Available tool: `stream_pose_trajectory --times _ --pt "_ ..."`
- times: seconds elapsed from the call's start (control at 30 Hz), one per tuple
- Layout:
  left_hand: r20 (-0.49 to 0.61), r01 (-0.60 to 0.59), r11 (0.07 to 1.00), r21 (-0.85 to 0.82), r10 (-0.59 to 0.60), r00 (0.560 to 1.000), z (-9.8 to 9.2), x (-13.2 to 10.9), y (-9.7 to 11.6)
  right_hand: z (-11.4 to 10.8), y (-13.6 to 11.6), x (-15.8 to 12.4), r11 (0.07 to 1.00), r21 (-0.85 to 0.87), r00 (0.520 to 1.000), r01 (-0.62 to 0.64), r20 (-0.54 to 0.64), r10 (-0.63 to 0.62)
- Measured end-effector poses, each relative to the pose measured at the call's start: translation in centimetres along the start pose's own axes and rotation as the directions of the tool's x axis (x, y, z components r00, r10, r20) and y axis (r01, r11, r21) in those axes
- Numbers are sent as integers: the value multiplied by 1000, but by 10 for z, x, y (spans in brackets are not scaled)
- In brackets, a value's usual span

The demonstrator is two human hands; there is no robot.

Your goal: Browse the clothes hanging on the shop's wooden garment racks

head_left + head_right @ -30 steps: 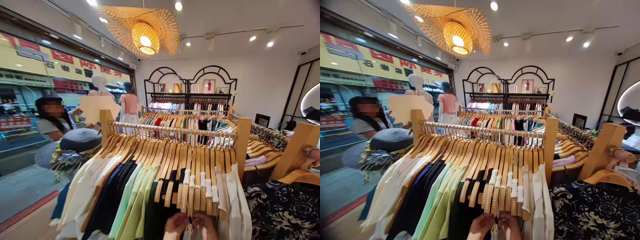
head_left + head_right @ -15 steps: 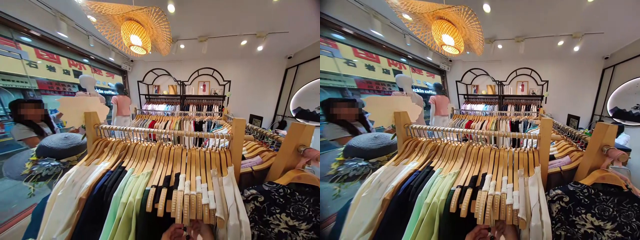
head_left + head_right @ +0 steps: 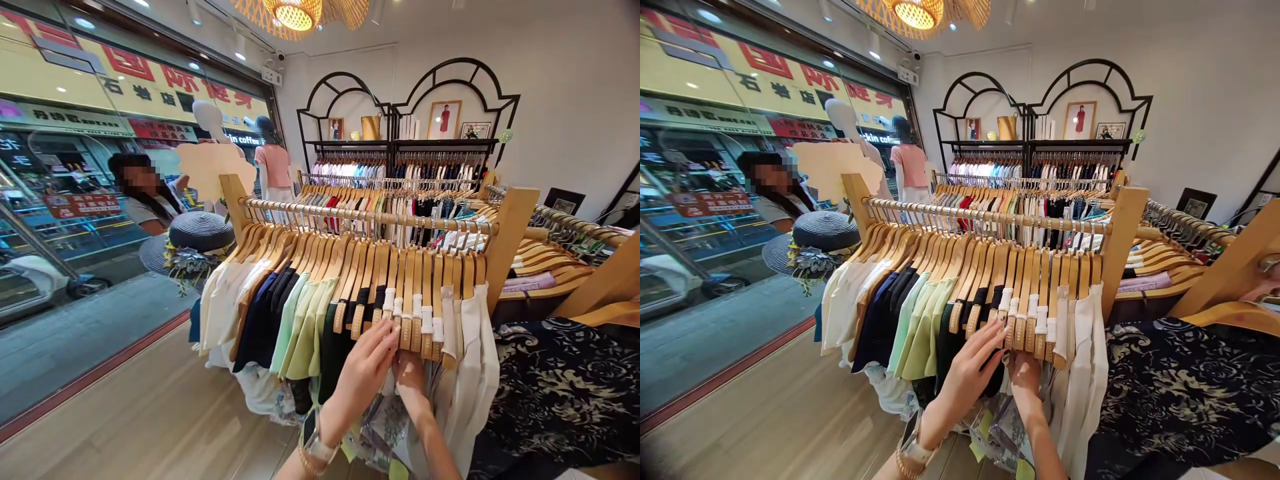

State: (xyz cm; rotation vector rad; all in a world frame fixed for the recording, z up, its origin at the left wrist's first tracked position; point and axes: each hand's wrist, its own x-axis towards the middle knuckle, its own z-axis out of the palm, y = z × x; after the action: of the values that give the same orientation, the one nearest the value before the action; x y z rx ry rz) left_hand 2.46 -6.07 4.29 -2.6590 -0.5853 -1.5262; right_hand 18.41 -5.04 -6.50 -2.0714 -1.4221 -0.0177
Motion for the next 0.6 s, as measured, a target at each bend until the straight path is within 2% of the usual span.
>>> stream_pose_trajectory --times 0.07,0.17,0.3,0.43,0.6 --pt "59 -9 984 177 -2 998 0 10 -8 1 -4 -5 999 -23 997 -38 65 39" --pt "159 -12 953 304 -38 987 5 15 -19 0 -7 -10 997 -53 993 -51 104 56" --pt "206 0 940 340 -75 976 5 12 -21 -2 -9 -10 995 -80 988 -55 139 66" --pt "190 24 938 345 -95 977 3 11 -17 2 -10 -4 998 -60 984 -36 171 46" --pt "193 38 921 387 -121 974 5 17 -8 11 -10 -11 998 20 992 53 114 -55"
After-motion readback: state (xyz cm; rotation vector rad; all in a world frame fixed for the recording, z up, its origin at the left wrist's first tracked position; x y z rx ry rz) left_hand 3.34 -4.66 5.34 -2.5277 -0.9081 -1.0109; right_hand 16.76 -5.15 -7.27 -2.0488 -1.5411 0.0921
